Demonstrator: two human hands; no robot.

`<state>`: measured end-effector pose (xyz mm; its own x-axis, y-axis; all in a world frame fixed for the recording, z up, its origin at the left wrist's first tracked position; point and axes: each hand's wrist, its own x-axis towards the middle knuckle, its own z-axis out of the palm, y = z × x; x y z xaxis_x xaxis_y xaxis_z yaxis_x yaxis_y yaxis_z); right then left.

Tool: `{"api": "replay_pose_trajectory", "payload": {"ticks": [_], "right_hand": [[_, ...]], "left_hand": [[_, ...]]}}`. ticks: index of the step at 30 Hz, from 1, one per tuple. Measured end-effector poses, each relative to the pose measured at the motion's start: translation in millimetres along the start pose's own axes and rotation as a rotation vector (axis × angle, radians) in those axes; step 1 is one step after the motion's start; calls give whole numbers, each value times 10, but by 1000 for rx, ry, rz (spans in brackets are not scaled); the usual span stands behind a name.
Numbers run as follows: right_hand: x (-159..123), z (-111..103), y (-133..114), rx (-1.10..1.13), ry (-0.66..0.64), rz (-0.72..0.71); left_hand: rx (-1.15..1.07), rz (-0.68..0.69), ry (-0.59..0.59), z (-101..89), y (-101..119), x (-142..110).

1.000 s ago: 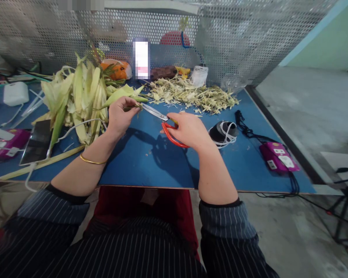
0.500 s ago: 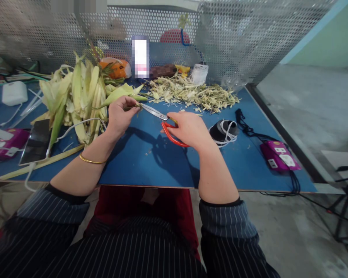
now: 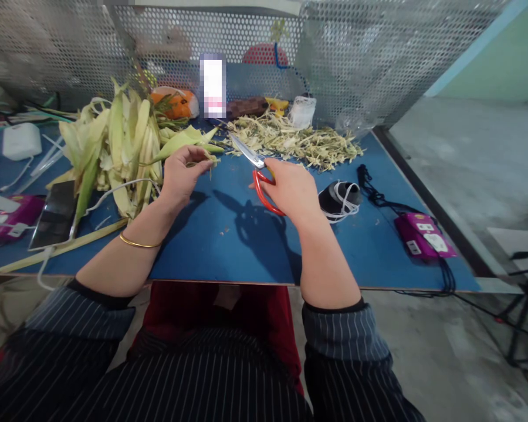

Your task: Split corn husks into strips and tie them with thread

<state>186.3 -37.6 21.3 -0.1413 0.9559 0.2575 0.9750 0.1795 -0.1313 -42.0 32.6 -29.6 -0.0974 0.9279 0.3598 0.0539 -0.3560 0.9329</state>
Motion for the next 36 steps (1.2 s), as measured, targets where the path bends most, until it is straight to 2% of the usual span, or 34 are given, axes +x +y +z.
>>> {"api": "replay_pose_trajectory", "payload": {"ticks": [3,6,10,13,15,16,19,21,22,24,30,33,36], "right_hand": [[31,70,34,-119,-61,86],[44,147,48,-205,-152,76],[38,211,63,-240,-200,-22],[35,219,78,-232,-199,-30],[42,219,63,-112,-107,-11],[47,221,42,19,-29,-5],[61,237,-66,633,162,27],[63,251,-149,957,175,91],[61,256,-184,1033,163,123],[54,263,-232,1062,149,159],[39,250,-249,970,165,134],[37,232,-241,902,172,139],[36,250,-239,957,130,125]], "left_hand": [[-282,-269,-68,33,54,-46],[-506,-483,-124,60,119,-98],[-674,-564,-140,95,202,-174],[-731,-623,-162,144,241,-250],[-733,-633,-175,188,262,-308],[-727,-616,-184,211,273,-337],[-702,-577,-219,271,313,-415],[-702,-585,-232,302,339,-453],[-711,-594,-236,315,348,-467],[-738,-616,-244,335,357,-489],[-725,-640,-290,345,323,-518],[-632,-592,-293,333,283,-517],[-516,-512,-234,333,235,-513]]}}
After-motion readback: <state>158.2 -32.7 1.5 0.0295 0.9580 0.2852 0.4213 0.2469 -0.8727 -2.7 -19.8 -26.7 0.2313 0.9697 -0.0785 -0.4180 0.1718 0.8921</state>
